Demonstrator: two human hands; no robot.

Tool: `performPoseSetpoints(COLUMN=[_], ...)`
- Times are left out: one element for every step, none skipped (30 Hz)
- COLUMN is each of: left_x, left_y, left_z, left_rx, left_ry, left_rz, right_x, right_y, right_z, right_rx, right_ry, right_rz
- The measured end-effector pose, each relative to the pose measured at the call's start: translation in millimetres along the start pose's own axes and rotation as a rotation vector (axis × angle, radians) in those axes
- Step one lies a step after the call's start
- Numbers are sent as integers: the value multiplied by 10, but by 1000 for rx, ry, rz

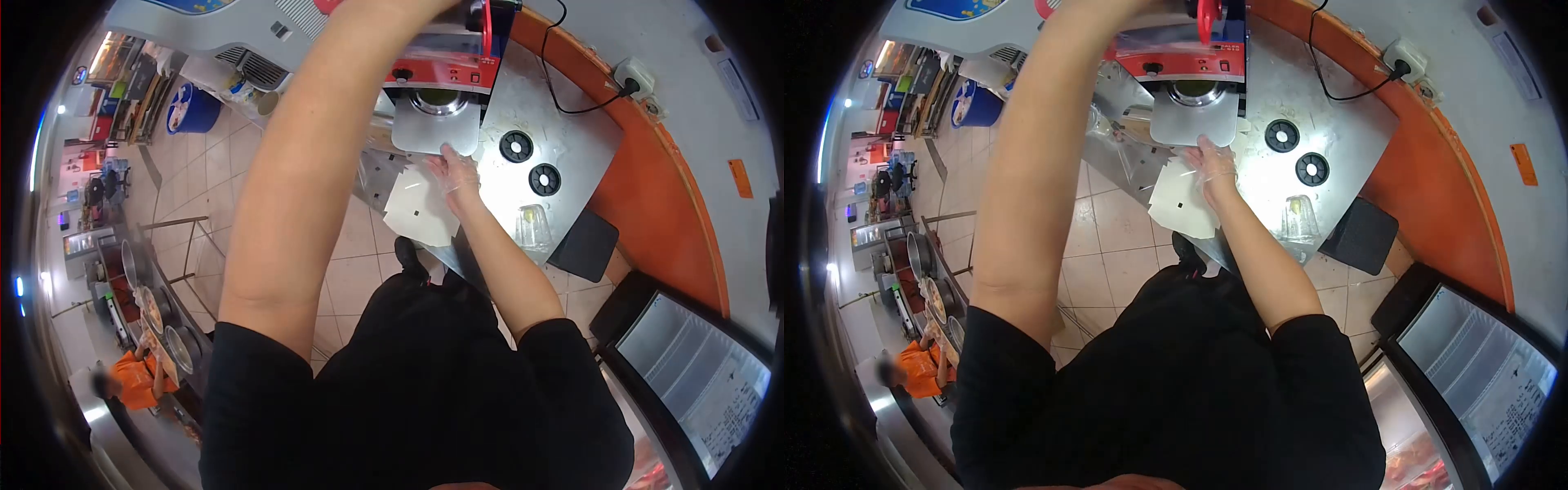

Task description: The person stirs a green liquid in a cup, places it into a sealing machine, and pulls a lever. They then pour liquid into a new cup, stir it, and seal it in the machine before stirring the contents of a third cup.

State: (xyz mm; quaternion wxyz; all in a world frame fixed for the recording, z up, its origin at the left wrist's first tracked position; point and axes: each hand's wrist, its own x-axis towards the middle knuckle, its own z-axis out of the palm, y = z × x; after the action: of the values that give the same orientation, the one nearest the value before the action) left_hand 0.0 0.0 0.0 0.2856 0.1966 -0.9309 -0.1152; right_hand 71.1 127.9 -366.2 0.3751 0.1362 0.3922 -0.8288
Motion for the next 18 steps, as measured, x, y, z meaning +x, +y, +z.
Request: performPoseSetpoints(left_x=[-97, -181, -245, -274, -273, -279, -348, -410, -486, -586, -740, -935, -1145, -1358, -1575, -1817, -2066, -2280], left_y=[-5, -12, -37, -103, -180, -262, -291, -330, -380, -436, -493, -566, -639, -709, -787, -880, -985, -1097], left_z=[2, 1, 6, 39, 73, 107, 57, 4, -57, -123, -166, -181, -181, -175, -152, -88, 6, 122], left_rx=[-4, -25, -47, -52, -210, -369, -404, -409, -387, -364, -368, -439, -511, -510, -509, -499, -487, -467], left_ry=[2, 59, 118, 121, 227, 334, 383, 383, 432, 481, 484, 508, 528, 570, 612, 551, 489, 331], left_rz=[-3, 75, 154, 151, 257, 362, 391, 395, 451, 504, 503, 501, 497, 499, 503, 408, 310, 194], right_x=[-58, -108, -159, -231, -289, -326, -303, -280, -266, -271, -327, -375, -504, -586, -531, -549, -608, -631], right_y=[19, 38, 55, 53, 52, 45, 111, 158, 199, 215, 176, 169, 119, 100, 134, 106, 79, 52], right_z=[-35, -63, -97, -94, -84, -64, -128, -169, -223, -257, -259, -229, -109, -41, -207, -199, -170, -148], right_rx=[-19, -37, -35, -41, -56, -71, -61, -59, -49, -40, -35, -38, -78, -118, -146, -145, -149, -154], right_ry=[-7, -16, 3, 4, -3, -12, 4, 6, 14, 21, -42, -43, 62, 169, 44, 47, 86, 121], right_rz=[20, 39, 51, 49, 37, 25, 54, 48, 71, 97, 102, 95, 102, 111, 124, 117, 123, 131])
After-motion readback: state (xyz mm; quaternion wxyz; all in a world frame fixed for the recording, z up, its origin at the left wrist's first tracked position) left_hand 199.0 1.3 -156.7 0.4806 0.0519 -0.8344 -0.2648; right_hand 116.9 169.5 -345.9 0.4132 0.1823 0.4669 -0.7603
